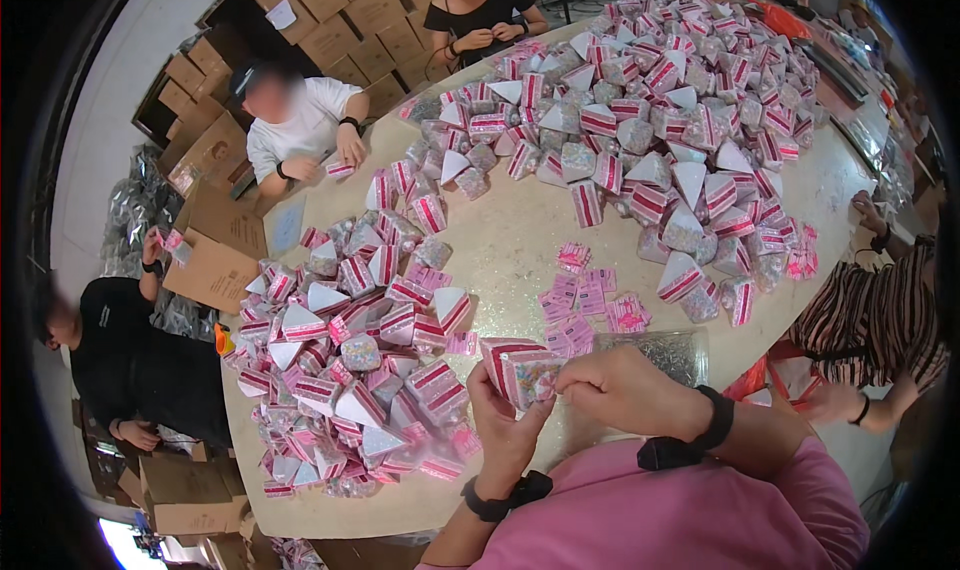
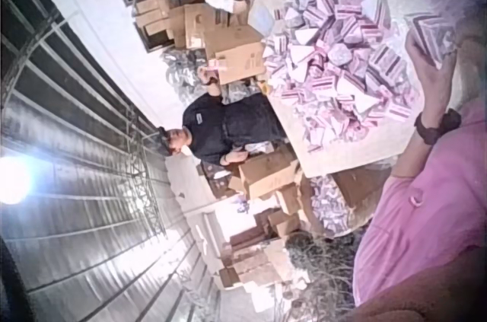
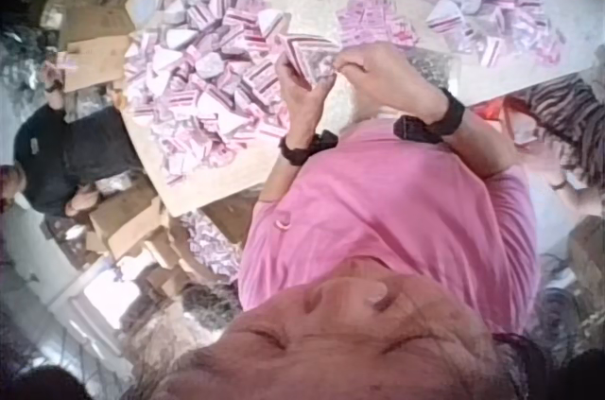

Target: Packing small triangular favor boxes into plastic bags and cardboard boxes.

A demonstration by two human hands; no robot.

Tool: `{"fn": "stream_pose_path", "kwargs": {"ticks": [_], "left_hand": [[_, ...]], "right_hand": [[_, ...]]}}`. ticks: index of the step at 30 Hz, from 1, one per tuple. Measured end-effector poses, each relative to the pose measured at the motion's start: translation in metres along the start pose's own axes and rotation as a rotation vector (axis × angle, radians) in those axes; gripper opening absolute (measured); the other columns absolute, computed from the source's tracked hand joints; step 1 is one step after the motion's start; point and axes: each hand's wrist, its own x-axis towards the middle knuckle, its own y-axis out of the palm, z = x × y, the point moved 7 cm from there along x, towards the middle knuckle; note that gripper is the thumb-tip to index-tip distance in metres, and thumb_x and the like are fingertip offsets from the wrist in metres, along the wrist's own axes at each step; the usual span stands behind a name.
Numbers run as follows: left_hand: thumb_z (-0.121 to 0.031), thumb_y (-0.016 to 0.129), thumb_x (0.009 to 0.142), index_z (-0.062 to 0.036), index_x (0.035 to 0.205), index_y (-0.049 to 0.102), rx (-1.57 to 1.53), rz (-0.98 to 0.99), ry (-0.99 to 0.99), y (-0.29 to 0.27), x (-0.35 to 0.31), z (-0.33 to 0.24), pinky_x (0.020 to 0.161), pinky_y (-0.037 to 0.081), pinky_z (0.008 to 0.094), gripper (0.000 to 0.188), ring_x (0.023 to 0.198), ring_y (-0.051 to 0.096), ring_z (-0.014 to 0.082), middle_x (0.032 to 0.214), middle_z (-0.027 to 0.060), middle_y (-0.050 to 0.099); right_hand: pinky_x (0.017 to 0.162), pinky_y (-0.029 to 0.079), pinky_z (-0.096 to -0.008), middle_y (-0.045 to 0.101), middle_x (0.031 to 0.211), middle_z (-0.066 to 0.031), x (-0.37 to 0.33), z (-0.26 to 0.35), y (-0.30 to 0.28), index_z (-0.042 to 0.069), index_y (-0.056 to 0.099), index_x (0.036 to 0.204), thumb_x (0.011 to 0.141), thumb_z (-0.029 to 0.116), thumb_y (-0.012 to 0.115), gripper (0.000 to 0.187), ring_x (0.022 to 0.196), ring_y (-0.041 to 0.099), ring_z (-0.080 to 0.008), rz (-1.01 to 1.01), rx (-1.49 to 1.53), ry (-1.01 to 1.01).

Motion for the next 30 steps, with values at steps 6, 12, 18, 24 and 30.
{"fn": "stream_pose_path", "kwargs": {"ticks": [6, 12, 18, 24, 30], "left_hand": [[0.001, 0.073, 0.072, -0.0030, 0.125, 0.031, 0.015, -0.011, -0.002, -0.001, -0.001, 0.000, 0.095, 0.042, 0.0330, 0.068, 0.109, 0.050, 0.0181, 0.117, 0.0101, 0.046], [0.002, 0.073, 0.071, -0.0019, 0.125, 0.030, 0.039, -0.016, -0.002, -0.001, -0.001, 0.002, 0.094, 0.041, 0.0323, 0.069, 0.107, 0.051, 0.0177, 0.117, 0.0101, 0.046], [0.000, 0.073, 0.072, -0.0004, 0.125, 0.031, 0.197, -0.045, 0.005, -0.002, 0.000, 0.000, 0.091, 0.043, 0.0312, 0.068, 0.104, 0.052, 0.0172, 0.114, 0.0108, 0.047], [-0.001, 0.074, 0.068, 0.0013, 0.123, 0.036, 0.436, -0.027, 0.056, -0.007, 0.001, 0.006, 0.087, 0.044, 0.0308, 0.066, 0.100, 0.052, 0.0192, 0.108, 0.0119, 0.048], [-0.004, 0.074, 0.069, 0.0032, 0.125, 0.035, 0.394, -0.038, -0.140, -0.011, -0.004, 0.024, 0.091, 0.042, 0.0319, 0.069, 0.105, 0.052, 0.0215, 0.114, 0.0151, 0.047]], "right_hand": [[0.060, 0.047, -0.0382, 0.061, 0.074, -0.0181, 0.001, -0.002, 0.001, 0.001, 0.064, 0.086, 0.081, 0.010, 0.052, 0.015, 0.067, 0.062, -0.0317, -0.032, 0.020, 0.044], [0.060, 0.047, -0.0350, 0.062, 0.075, -0.0164, 0.001, -0.004, 0.002, 0.001, 0.063, 0.086, 0.080, 0.009, 0.054, 0.013, 0.068, 0.062, -0.0299, -0.045, -0.041, 0.018], [0.060, 0.047, -0.0395, 0.060, 0.078, -0.0174, 0.000, -0.004, 0.011, 0.002, 0.058, 0.088, 0.081, 0.010, 0.055, 0.012, 0.073, 0.060, -0.0362, -0.060, -0.263, -0.047], [0.059, 0.047, -0.0363, 0.060, 0.075, -0.0143, 0.002, -0.011, 0.015, 0.001, 0.053, 0.091, 0.084, 0.010, 0.056, 0.012, 0.070, 0.062, -0.0269, -0.060, -0.134, 0.051], [0.058, 0.047, -0.0313, 0.058, 0.074, -0.0125, 0.006, -0.053, 0.036, 0.001, 0.052, 0.093, 0.081, 0.013, 0.059, 0.018, 0.064, 0.058, -0.0196, 0.080, 0.526, 0.422]]}}
